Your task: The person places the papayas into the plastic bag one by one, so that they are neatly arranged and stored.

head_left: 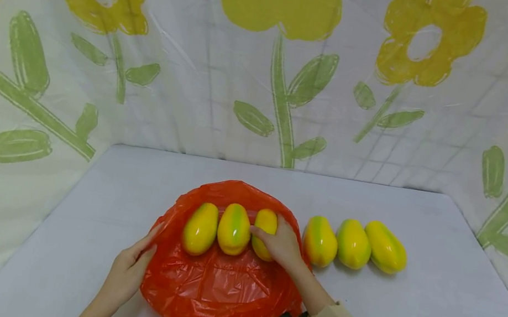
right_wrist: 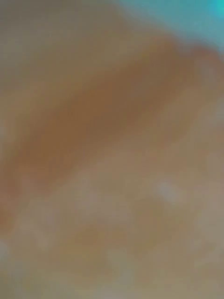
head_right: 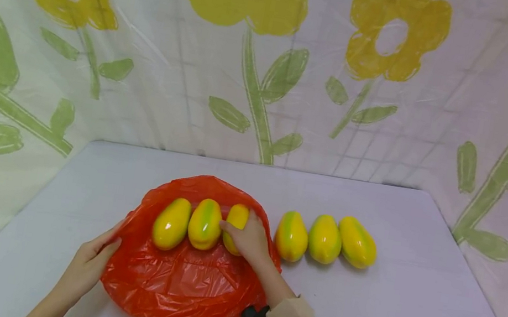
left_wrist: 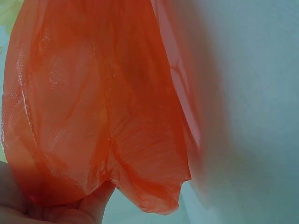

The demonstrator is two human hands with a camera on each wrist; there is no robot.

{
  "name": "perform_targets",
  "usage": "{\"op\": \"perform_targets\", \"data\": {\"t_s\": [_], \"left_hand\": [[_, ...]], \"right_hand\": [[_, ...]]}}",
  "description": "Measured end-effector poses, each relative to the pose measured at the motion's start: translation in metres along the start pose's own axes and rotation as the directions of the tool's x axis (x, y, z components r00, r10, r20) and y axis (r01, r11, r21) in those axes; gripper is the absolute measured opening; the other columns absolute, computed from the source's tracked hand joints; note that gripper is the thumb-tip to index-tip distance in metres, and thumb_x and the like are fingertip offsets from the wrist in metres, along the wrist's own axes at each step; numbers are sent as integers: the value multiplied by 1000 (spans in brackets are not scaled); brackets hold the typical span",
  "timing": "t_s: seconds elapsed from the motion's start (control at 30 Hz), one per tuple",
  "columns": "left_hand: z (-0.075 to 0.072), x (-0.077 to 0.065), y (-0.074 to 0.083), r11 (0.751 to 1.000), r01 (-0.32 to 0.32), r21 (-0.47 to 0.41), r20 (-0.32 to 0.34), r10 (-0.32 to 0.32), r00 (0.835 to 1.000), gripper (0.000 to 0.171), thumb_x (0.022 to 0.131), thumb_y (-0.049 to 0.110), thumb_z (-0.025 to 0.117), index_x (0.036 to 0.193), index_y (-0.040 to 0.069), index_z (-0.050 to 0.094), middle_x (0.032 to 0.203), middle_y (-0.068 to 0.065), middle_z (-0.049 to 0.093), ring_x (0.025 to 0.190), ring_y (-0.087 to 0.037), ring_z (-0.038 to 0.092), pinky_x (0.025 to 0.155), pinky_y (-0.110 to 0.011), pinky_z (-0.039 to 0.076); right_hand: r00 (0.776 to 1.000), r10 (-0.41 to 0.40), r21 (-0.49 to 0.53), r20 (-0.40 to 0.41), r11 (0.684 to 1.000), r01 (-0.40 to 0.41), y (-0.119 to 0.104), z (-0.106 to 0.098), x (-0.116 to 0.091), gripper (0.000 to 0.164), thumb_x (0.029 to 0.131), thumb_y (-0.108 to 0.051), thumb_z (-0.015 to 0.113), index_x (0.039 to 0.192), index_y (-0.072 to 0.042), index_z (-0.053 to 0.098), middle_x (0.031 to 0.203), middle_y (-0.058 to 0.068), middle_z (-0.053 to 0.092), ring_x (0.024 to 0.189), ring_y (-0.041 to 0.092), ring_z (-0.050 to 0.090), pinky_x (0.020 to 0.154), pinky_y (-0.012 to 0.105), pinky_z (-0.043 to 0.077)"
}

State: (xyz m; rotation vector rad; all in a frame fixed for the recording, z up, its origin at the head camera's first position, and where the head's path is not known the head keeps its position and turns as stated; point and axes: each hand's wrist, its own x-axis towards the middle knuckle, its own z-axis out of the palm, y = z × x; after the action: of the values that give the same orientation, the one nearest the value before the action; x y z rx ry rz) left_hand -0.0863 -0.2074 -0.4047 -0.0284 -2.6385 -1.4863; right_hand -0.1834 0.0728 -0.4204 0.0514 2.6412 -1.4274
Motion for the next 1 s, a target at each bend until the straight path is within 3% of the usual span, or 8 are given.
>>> {"op": "perform_targets", "data": {"t_s": [0.1, 0.2, 0.33, 0.5, 0.6, 0.7, 0.93, 1.0], "left_hand": [[1, -1, 0, 1000, -5, 5, -5, 5, 1000, 42, 100, 2, 45, 141, -6, 44, 141, -25, 45, 133, -40, 40, 106, -42, 31], [1, -1, -1, 1000, -2, -4, -10, 2, 1000, 41, 100, 1, 45, 140, -8, 44, 141, -26, 45, 133, -41, 40, 105, -27, 33], [1, -1, -1, 1000, -7, -15, -20, 6, 1000, 41, 99, 0, 45, 139, -10, 44, 140, -26, 46, 132, -41, 41, 95, -5, 25], [1, -1, -1, 1000, -1, -3, -15, 1, 1000, 41, 99, 0, 45, 139, -9, 44, 140, -27, 46, 132, -42, 40, 105, -28, 31], [1, 0, -1, 1000, 4, 2, -9, -4, 1000, 41, 100, 1, 45, 140, -9, 44, 141, -26, 45, 132, -42, 40, 105, -32, 31], [1, 0, -1, 1000, -1, 5, -5, 1, 1000, 42, 100, 1, 45, 140, -9, 44, 141, -26, 45, 133, -42, 39, 105, -31, 31], [2, 0, -2, 1000, -16, 5, -16, 16, 1000, 41, 99, 0, 46, 139, -10, 45, 139, -28, 46, 131, -42, 41, 94, -4, 24], [2, 0, -2, 1000, -17, 2, -15, 17, 1000, 41, 99, 0, 46, 139, -10, 45, 139, -28, 46, 131, -42, 41, 93, -3, 24]], "right_hand": [[1000, -2, -26, 1, 1000, 2, 0, -3, -5, 77, 89, -40, 66, 147, 0, 36, 136, 20, 52, 114, 34, 53, 100, 53, 44], [1000, 1, -38, 4, 999, -1, -1, -7, -12, 78, 90, -42, 66, 148, 0, 35, 141, 21, 49, 119, 35, 51, 102, 55, 42], [1000, -12, -24, 5, 1000, 12, -4, -15, -25, 81, 90, -42, 66, 149, 1, 33, 146, 22, 43, 128, 38, 45, 106, 57, 37], [999, -37, 41, 17, 998, 36, -7, -24, -40, 80, 90, -38, 67, 149, 2, 32, 149, 22, 38, 136, 40, 36, 109, 59, 30], [999, -28, 95, 38, 995, 24, -8, -30, -48, 79, 91, -37, 67, 150, 1, 31, 151, 21, 37, 139, 39, 32, 110, 59, 28], [998, -8, 146, 57, 989, -1, -9, -37, -55, 80, 91, -39, 66, 151, -1, 29, 153, 20, 34, 141, 38, 28, 111, 59, 26], [999, -27, 251, 30, 968, 18, -8, -54, -68, 74, 95, -34, 62, 152, -2, 28, 155, 19, 31, 141, 38, 29, 111, 56, 29], [999, -37, 273, 24, 962, 29, -7, -58, -71, 73, 95, -34, 62, 151, -2, 28, 155, 19, 31, 141, 38, 29, 111, 54, 30]]}}
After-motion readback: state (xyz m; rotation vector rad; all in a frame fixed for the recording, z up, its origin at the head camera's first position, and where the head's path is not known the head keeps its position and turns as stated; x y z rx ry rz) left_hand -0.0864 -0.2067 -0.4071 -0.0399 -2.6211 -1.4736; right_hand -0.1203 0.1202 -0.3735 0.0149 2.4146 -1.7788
